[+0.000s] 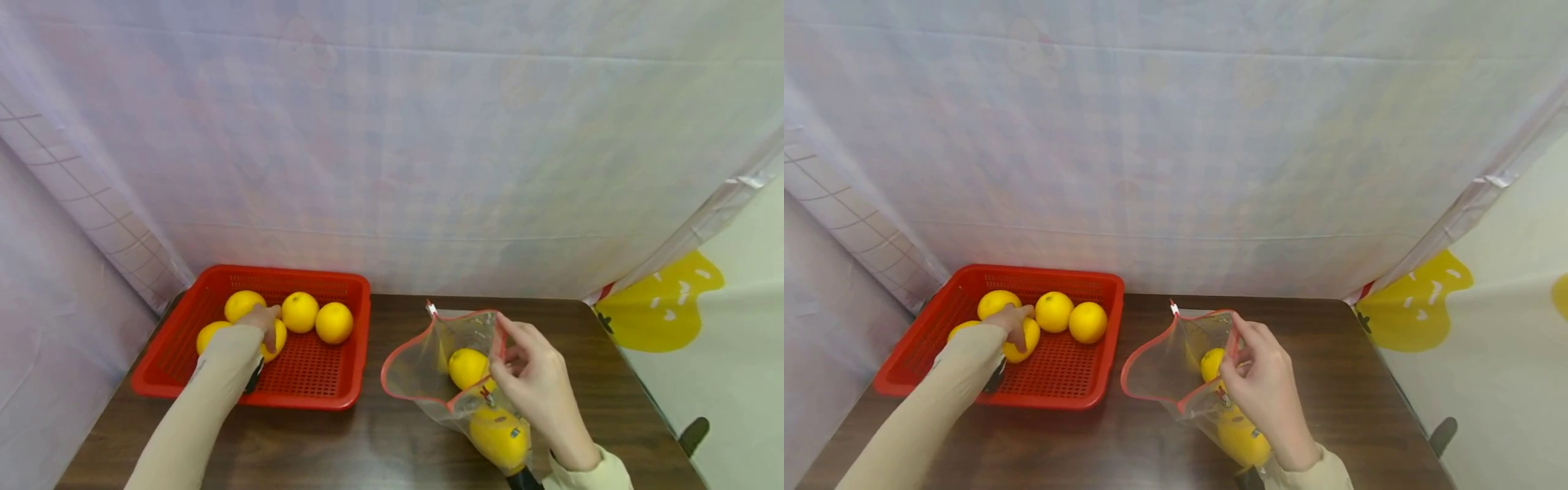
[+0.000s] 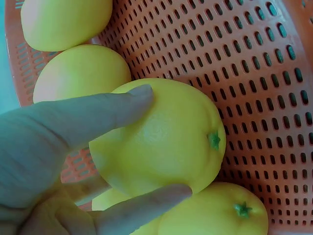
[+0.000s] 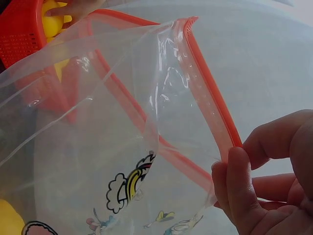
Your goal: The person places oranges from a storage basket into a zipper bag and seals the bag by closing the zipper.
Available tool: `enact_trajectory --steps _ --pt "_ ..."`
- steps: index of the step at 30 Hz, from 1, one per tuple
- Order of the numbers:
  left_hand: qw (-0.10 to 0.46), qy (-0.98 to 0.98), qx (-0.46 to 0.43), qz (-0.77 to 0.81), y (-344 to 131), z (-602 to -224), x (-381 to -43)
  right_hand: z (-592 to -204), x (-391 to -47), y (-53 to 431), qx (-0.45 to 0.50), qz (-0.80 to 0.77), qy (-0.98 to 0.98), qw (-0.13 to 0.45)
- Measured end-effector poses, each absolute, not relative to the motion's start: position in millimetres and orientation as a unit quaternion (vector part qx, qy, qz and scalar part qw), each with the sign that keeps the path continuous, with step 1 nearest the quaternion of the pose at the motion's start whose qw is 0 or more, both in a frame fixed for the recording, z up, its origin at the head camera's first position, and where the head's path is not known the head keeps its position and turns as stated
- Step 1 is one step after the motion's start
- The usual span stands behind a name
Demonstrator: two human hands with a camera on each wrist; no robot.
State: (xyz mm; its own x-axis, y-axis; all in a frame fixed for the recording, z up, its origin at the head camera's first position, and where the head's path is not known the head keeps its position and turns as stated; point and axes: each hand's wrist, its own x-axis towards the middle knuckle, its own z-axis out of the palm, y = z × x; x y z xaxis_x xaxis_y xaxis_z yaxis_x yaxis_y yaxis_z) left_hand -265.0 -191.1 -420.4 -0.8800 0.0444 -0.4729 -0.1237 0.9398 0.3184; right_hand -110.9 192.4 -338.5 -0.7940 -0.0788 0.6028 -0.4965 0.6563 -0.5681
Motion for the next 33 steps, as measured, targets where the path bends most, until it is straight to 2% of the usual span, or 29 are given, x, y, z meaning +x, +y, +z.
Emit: enact_trajectory --steps 9,17,24,33 --pt "0.235 0.956 -0.013 0.176 -192 -424 -266 -338 -110 192 0.165 0.372 -0.873 0.270" --pt "0.202 0.963 0.002 0.177 -191 -424 -266 -337 -109 193 0.169 0.368 -0.872 0.276" --pt "0.168 0.972 0.055 0.155 -194 -411 -263 -337 -109 194 0.168 0.369 -0.871 0.279" --pt "0.108 0.967 0.100 0.211 -200 -384 -246 -339 -111 192 0.171 0.367 -0.872 0.276"
